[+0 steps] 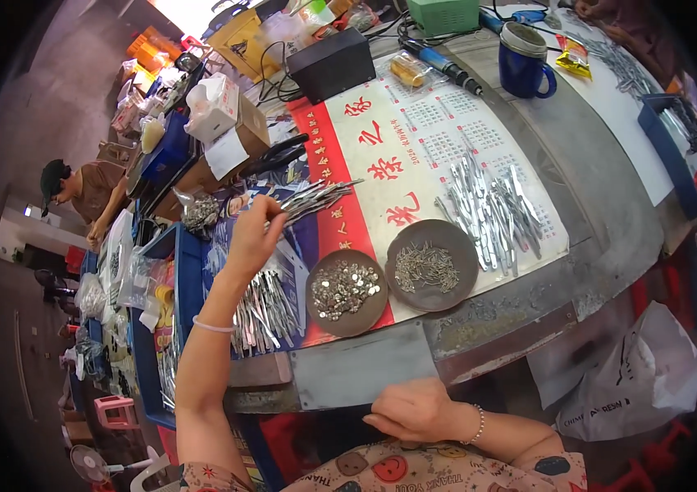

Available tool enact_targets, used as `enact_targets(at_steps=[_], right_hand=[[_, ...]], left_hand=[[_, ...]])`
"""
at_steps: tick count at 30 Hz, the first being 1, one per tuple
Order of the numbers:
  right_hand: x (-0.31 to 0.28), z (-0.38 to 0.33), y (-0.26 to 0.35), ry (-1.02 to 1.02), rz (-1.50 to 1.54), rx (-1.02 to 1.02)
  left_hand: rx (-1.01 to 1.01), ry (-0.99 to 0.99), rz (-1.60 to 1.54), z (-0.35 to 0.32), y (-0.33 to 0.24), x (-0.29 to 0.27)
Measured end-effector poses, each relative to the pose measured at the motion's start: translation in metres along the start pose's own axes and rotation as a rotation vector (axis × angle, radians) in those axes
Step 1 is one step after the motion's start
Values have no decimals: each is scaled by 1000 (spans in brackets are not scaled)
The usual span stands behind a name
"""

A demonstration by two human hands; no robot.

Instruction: Assembling small metal and plastic electronic or mechanical components manually at a workshop bench.

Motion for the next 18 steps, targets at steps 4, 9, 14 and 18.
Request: enact_targets(at_steps=[4, 9, 14, 18], right_hand=[[0, -5, -9, 46, 19, 124], [-17, -23, -28, -261, 540, 516], [1, -9, -12, -146, 675, 615], [-2, -8, 4, -197, 639, 523]], left_hand=[[-36, -204, -201, -23, -67, -42], [98, -96, -422, -109, -176, -29], [182, -94, -411, -183, -215, -14], [-48, -381, -368, -206, -199, -37]])
Point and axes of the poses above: each hand's wrist, its own z-axis towards the middle knuckle, its own x-axis out of the palm, y = z × x, the point moved 10 cm from there along z, towards the middle knuckle, and after that the axes turned 1 degree about y, right-handed, at the moved point
